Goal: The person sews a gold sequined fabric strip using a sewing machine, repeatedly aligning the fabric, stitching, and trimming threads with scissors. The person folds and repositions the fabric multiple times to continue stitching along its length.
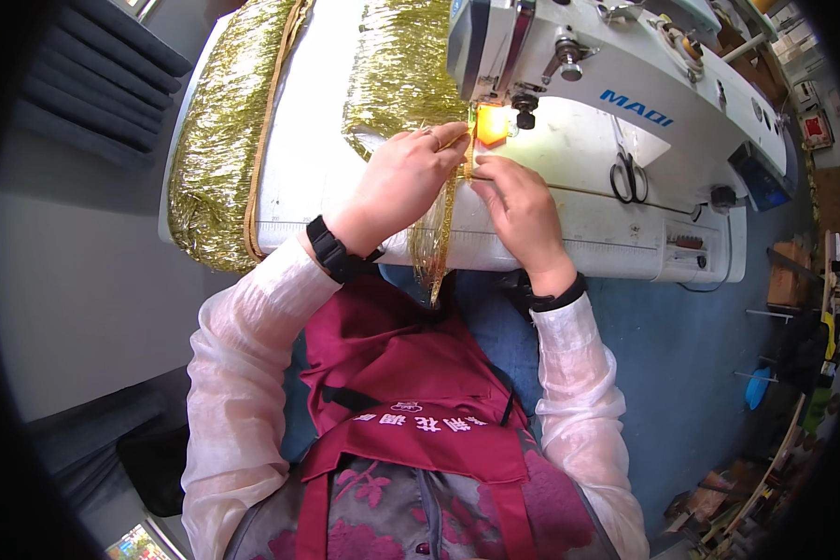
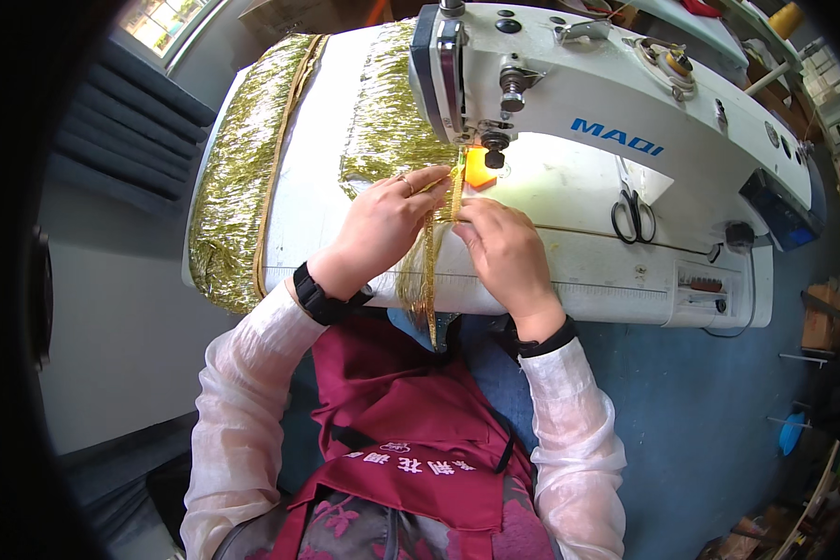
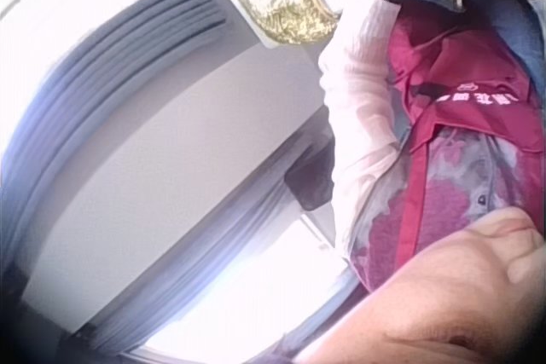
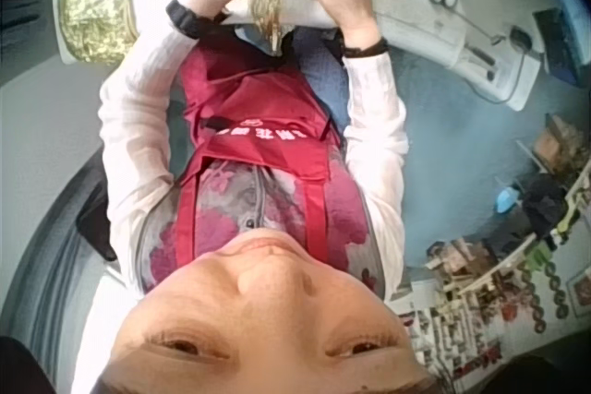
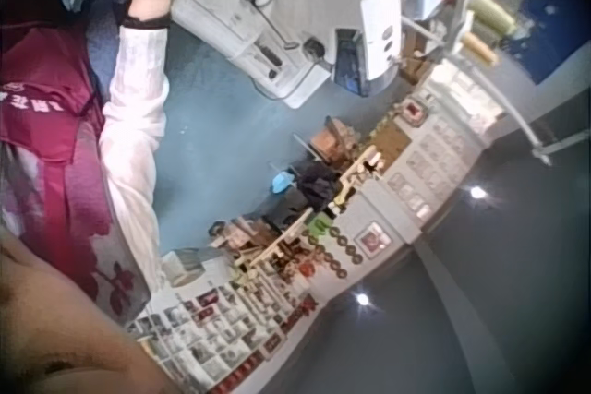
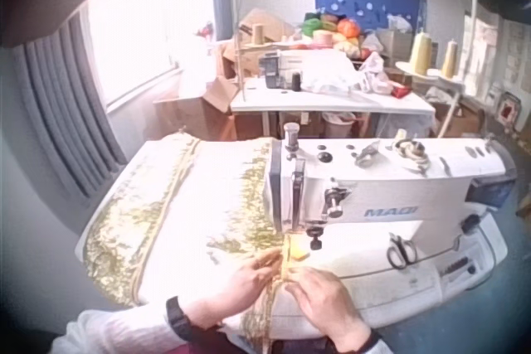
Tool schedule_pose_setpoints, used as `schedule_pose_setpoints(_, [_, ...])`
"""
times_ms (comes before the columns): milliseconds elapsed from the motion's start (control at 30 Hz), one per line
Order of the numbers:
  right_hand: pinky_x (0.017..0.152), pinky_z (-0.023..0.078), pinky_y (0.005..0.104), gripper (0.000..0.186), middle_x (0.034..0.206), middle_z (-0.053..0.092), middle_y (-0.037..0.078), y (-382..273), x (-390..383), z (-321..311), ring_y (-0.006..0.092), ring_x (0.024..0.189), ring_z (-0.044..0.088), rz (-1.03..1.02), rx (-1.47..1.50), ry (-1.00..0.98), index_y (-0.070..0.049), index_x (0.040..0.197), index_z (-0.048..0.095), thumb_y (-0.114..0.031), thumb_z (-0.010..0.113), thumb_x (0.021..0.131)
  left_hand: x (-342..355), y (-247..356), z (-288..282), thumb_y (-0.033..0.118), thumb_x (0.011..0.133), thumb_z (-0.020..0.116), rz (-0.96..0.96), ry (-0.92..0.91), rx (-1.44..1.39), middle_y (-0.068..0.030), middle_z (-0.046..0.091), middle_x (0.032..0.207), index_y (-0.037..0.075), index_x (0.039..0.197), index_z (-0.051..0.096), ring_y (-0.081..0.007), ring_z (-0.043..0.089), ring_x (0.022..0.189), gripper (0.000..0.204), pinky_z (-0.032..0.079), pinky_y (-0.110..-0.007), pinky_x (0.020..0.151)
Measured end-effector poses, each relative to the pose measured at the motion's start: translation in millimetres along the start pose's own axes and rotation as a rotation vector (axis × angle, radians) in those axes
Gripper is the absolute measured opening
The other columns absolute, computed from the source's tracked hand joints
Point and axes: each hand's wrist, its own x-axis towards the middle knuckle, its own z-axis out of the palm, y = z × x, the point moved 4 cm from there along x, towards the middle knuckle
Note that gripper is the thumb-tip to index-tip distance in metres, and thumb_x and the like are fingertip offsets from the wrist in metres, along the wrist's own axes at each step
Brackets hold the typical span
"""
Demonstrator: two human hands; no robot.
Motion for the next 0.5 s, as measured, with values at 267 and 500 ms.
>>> schedule_pose_setpoints(267, [0.11,0.045,0.0406,0.03,0.13,0.069,0.011,5.7,-8.3,6.7,0.0266,0.127,0.061,-0.129,-0.194,-0.17,-0.004,0.118,0.068,-0.019,0.071,0.093,-3.6,13.6,1.8,0.012,0.094,0.061,0.14,-0.12,0.149,-0.0099,0.066,0.138,0.001,0.125,0.07,-0.0233,0.066,0.12,0.035,0.05,-0.037,0.1])
schedule_pose_setpoints(500, [0.112,0.045,0.0423,0.029,0.13,0.069,0.01,11.9,-12.1,-0.6,0.0262,0.128,0.061,-0.117,-0.141,-0.164,-0.006,0.119,0.069,-0.019,0.07,0.093,-3.0,18.2,14.4,0.007,0.092,0.061,0.038,-0.131,-0.034,-0.0121,0.068,0.132,0.0,0.126,0.068,-0.0267,0.068,0.115,0.035,0.052,-0.038,0.098])
